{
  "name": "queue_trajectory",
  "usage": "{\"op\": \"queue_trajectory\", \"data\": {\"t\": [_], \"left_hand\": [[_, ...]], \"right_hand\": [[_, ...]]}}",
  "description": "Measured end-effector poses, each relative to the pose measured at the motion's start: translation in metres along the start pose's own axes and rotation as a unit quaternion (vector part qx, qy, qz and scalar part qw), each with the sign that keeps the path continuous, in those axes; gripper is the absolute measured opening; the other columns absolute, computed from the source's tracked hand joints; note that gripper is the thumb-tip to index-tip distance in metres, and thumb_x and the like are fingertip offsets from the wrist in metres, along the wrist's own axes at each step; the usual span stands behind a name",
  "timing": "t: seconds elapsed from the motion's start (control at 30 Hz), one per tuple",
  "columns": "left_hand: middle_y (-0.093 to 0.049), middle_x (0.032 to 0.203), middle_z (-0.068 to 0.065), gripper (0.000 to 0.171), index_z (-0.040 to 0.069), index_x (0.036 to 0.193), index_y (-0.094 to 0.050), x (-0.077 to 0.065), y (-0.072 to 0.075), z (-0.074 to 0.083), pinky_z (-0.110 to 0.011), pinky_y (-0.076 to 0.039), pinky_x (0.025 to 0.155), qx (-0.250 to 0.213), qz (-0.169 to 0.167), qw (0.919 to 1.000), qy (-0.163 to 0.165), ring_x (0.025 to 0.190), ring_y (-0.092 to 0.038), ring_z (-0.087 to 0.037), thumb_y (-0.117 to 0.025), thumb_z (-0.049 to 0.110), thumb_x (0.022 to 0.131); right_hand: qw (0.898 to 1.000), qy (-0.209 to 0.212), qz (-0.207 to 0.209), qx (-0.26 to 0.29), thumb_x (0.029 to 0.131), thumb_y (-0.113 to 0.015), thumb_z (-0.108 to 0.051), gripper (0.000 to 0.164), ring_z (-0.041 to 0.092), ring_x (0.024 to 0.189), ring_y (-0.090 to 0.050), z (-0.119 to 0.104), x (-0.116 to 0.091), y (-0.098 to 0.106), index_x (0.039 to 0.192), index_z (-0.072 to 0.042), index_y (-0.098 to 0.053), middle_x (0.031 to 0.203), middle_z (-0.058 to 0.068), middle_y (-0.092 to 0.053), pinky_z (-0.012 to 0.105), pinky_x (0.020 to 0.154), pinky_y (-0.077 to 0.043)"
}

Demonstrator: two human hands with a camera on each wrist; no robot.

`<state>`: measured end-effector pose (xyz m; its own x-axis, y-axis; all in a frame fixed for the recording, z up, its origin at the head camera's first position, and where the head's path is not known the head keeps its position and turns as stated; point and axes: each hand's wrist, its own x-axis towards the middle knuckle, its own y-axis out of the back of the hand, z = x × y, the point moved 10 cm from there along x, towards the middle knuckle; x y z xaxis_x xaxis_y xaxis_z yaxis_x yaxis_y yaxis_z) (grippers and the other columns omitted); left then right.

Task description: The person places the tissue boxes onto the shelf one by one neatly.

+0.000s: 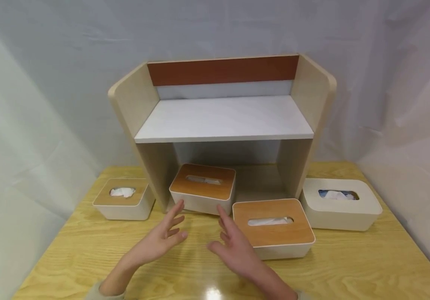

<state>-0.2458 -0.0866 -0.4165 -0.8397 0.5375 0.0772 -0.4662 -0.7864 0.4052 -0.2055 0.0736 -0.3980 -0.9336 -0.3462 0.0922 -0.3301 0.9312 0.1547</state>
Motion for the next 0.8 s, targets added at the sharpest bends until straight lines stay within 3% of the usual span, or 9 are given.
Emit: {"op": "queue_trajectory", "data": {"t": [0.13, 0.3, 0.5, 0.63, 0.73, 0.8], "left_hand": [[-0.003, 0.164, -0.020, 0.084, 0.002, 0.159, -0.002, -0.001, -0.004, 0.008, -0.062, -0.029, 0.111, 0.009, -0.001, 0.9999, -0.015, 0.142, -0.025, -0.051, -0.060, 0.019, 0.100], [-0.004, 0.165, -0.019, 0.083, 0.005, 0.159, -0.004, -0.004, -0.011, 0.017, -0.061, -0.030, 0.111, 0.027, -0.009, 0.9993, -0.026, 0.143, -0.027, -0.046, -0.060, 0.021, 0.100], [-0.006, 0.165, -0.019, 0.081, 0.009, 0.160, -0.005, -0.003, -0.020, 0.025, -0.061, -0.030, 0.111, 0.026, -0.018, 0.9990, -0.031, 0.143, -0.028, -0.045, -0.059, 0.021, 0.101], [-0.008, 0.165, -0.018, 0.080, 0.008, 0.160, -0.006, -0.004, -0.022, 0.026, -0.060, -0.030, 0.111, 0.031, -0.017, 0.9992, -0.021, 0.143, -0.028, -0.046, -0.058, 0.019, 0.101], [-0.009, 0.165, -0.018, 0.079, 0.008, 0.160, -0.007, -0.005, -0.022, 0.027, -0.061, -0.031, 0.111, 0.034, -0.011, 0.9993, -0.013, 0.142, -0.029, -0.046, -0.059, 0.017, 0.101], [-0.010, 0.165, -0.016, 0.079, 0.011, 0.160, -0.008, -0.004, -0.023, 0.028, -0.060, -0.031, 0.111, 0.033, -0.009, 0.9994, -0.008, 0.143, -0.030, -0.044, -0.059, 0.018, 0.101]], "right_hand": [[0.998, 0.022, -0.043, -0.026, 0.098, -0.063, -0.016, 0.084, 0.036, 0.150, -0.015, -0.012, -0.003, 0.010, 0.161, -0.013, -0.008, 0.166, 0.012, -0.004, 0.053, 0.115, -0.023], [0.992, 0.020, -0.091, -0.089, 0.100, -0.061, -0.027, 0.083, 0.033, 0.150, -0.009, -0.018, -0.007, 0.025, 0.161, -0.017, -0.006, 0.166, 0.011, -0.002, 0.049, 0.116, -0.020], [0.978, 0.025, -0.071, -0.196, 0.099, -0.062, -0.030, 0.080, 0.038, 0.147, -0.025, -0.024, -0.012, 0.061, 0.161, -0.018, -0.012, 0.164, 0.014, -0.014, 0.055, 0.111, -0.030], [0.973, 0.023, -0.054, -0.221, 0.098, -0.064, -0.029, 0.081, 0.041, 0.140, -0.037, -0.025, -0.013, 0.083, 0.160, -0.013, -0.015, 0.162, 0.021, -0.018, 0.048, 0.102, -0.046], [0.972, 0.016, -0.044, -0.229, 0.096, -0.067, -0.030, 0.085, 0.046, 0.143, -0.028, -0.024, -0.014, 0.097, 0.160, -0.009, -0.015, 0.162, 0.025, -0.016, 0.047, 0.099, -0.049], [0.970, 0.009, -0.036, -0.238, 0.094, -0.069, -0.032, 0.089, 0.049, 0.146, -0.015, -0.022, -0.016, 0.107, 0.159, -0.007, -0.015, 0.162, 0.025, -0.012, 0.054, 0.105, -0.042]]}}
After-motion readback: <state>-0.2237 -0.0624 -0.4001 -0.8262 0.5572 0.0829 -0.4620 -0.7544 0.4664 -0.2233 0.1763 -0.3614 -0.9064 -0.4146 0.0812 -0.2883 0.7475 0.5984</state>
